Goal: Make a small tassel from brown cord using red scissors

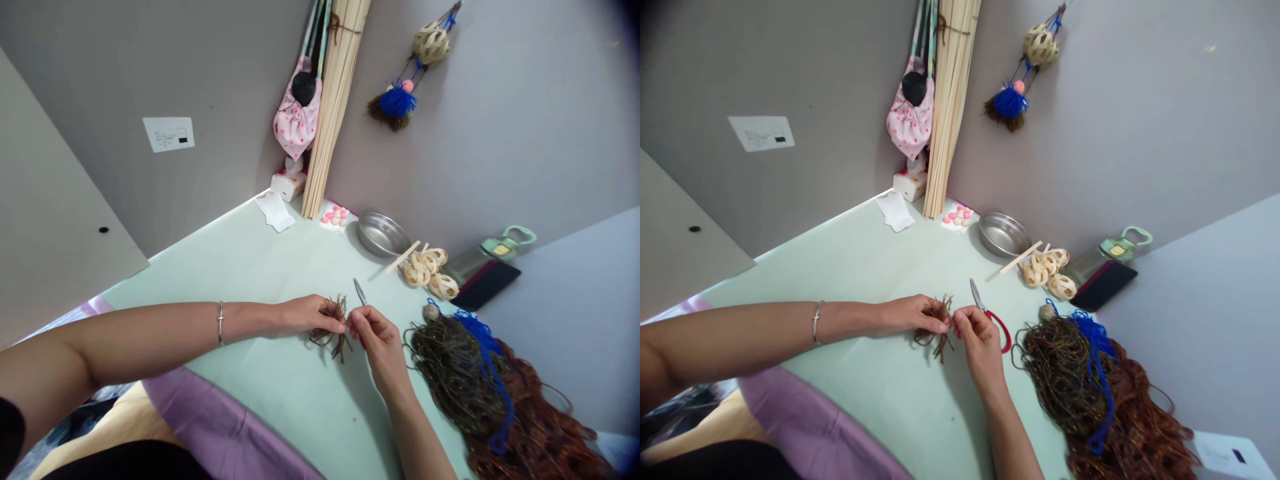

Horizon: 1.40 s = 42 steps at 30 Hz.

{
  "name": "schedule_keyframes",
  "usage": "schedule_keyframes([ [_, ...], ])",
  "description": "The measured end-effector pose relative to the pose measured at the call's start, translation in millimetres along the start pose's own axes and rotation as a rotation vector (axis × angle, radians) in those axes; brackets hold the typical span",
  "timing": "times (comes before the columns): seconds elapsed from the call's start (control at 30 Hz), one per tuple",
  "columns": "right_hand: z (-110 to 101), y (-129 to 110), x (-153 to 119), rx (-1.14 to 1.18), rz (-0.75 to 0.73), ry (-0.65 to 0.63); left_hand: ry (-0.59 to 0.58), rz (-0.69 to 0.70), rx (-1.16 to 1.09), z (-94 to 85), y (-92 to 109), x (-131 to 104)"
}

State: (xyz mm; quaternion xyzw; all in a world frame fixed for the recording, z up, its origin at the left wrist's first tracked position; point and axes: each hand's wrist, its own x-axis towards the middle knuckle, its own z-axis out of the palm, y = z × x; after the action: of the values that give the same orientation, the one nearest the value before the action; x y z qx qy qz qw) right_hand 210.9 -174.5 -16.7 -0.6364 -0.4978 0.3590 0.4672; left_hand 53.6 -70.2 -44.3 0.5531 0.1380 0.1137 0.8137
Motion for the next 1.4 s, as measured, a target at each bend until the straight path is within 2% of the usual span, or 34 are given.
schedule_keyframes([
  [0.2, -0.8, 0.1, -1.4, 0.005, 0.013, 0.039, 0.141, 0.066, -0.062, 2.8, 4.2, 0.1],
  [0.43, 1.4, -3.5, -1.9, 0.007, -0.001, 0.085, 0.090, 0.066, -0.149, 4.0, 5.1, -0.9],
  [0.5, 1.1, -3.1, -1.6, 0.003, 0.022, 0.045, 0.097, 0.060, -0.134, 4.3, 4.2, -0.8],
  [0.63, -0.3, 1.4, -0.2, -0.038, 0.057, -0.171, 0.106, 0.055, -0.106, 4.9, 3.1, -0.4],
  [0.7, -0.9, 3.7, 0.6, -0.052, 0.070, -0.215, 0.106, 0.064, -0.102, 4.6, 2.4, -0.1],
  [0.93, -0.3, 4.3, 2.0, 0.088, 0.030, -0.094, 0.105, 0.053, -0.131, 4.0, 0.0, 1.0],
  [1.07, 0.5, 4.3, 2.3, 0.093, 0.048, -0.054, 0.080, 0.050, -0.115, 3.9, 0.9, 0.6],
  [1.4, 4.3, 2.0, 0.8, 0.160, 0.105, -0.068, 0.099, 0.020, -0.086, 2.8, 1.6, 0.3],
])
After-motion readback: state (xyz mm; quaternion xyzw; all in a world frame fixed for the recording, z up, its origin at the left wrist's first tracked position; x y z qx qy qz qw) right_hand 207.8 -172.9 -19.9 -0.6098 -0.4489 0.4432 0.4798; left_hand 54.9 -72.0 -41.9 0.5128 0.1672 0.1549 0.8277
